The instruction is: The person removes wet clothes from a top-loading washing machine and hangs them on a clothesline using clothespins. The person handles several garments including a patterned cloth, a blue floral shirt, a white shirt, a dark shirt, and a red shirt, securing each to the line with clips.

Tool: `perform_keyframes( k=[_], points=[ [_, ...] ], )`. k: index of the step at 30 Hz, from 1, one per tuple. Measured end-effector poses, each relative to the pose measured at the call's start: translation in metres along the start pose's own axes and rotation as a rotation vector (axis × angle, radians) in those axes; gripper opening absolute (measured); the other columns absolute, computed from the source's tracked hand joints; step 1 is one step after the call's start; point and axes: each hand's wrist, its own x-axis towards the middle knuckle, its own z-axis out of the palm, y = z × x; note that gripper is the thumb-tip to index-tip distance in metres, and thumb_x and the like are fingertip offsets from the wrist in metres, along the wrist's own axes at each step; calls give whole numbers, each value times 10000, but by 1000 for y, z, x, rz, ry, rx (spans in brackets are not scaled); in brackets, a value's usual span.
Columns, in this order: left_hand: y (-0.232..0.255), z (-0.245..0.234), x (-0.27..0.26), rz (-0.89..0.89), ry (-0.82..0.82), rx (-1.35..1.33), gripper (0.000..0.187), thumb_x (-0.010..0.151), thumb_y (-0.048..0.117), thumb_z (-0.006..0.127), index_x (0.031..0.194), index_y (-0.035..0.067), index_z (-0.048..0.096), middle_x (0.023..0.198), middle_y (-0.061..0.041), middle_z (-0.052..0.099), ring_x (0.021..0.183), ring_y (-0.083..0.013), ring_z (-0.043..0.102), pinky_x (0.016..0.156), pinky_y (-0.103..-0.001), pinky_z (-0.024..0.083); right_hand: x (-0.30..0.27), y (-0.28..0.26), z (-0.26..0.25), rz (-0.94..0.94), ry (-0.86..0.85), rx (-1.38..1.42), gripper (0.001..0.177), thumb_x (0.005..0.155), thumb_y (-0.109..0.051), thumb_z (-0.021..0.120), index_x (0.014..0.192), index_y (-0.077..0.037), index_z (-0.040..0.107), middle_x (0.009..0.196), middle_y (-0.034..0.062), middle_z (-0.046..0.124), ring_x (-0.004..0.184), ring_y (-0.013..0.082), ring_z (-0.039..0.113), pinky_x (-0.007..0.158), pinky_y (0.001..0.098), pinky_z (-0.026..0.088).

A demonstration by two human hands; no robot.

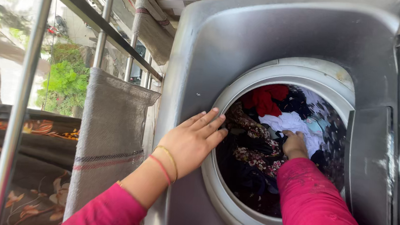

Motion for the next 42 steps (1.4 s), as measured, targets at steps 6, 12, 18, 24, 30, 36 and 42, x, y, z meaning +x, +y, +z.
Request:
perform_keyframes(
  k=[6, 12, 18, 24, 30, 36, 42],
  points=[
    [8, -20, -6, -13, -15, -74, 408, 899, 144, 534, 1276, 35, 644, 1473, -178, 553, 1455, -327, 424, 1177, -430, 345, 10, -31, -9, -114, -183, -469, 437, 1055, -184, 437, 1429, -343, 599, 1769, -38, 22, 1434, 322, 475, 1133, 512, 453],
    [12, -24, -8, -35, -18, -109, 384, 913, 150, 540, 1262, 29, 646, 1466, -184, 562, 1457, -330, 431, 1168, -428, 362, 70, -17, 21, -166, -263, -378, 480, 902, -115, 621, 1377, -178, 649, 1548, 94, 376, 1309, 311, 587, 1082, 416, 495],
    [11, -19, -8, -37, -27, -108, 395, 899, 152, 537, 1258, 29, 646, 1463, -178, 563, 1461, -331, 422, 1163, -429, 358, 44, 9, 83, -40, -299, 64, 582, 761, -66, 809, 1325, -100, 671, 1263, 173, 703, 1060, 313, 673, 870, 388, 516],
    [6, -3, -4, -61, -18, -95, 396, 883, 136, 547, 1252, 40, 650, 1454, -174, 562, 1445, -321, 429, 1144, -423, 366, -21, 3, 93, 63, -744, -1, 668, 709, -94, 906, 1327, -173, 665, 1086, 135, 777, 819, 296, 677, 569, 422, 513],
    [-5, 22, 3, -107, 87, -130, 302, 888, 133, 617, 1176, 72, 688, 1403, -135, 615, 1400, -301, 491, 1110, -409, 408, -20, -116, -140, -639, -305, -395, 364, 696, -117, 866, 1054, -154, 812, 993, 97, 808, 893, 259, 772, 839, 393, 590],
    [-18, 37, 7, -362, 490, -652, 181, 950, 124, 671, 1101, 53, 741, 1168, -90, 760, 1149, -256, 713, 990, -349, 543, -212, -199, -325, -689, 144, -78, 287, 826, -140, 788, 1113, -118, 783, 865, 211, 766, 680, 292, 740, 663, 416, 578],
    [-17, 20, 2, -533, 362, -1467, 327, 951, 240, 732, 1134, -30, 740, 1036, -111, 763, 987, -254, 709, 932, -390, 579, -322, -225, -374, -951, -107, 648, 308, 885, -48, 709, 1191, -24, 740, 842, 58, 705, 629, 126, 578, 535, 307, 459]
  ],
)
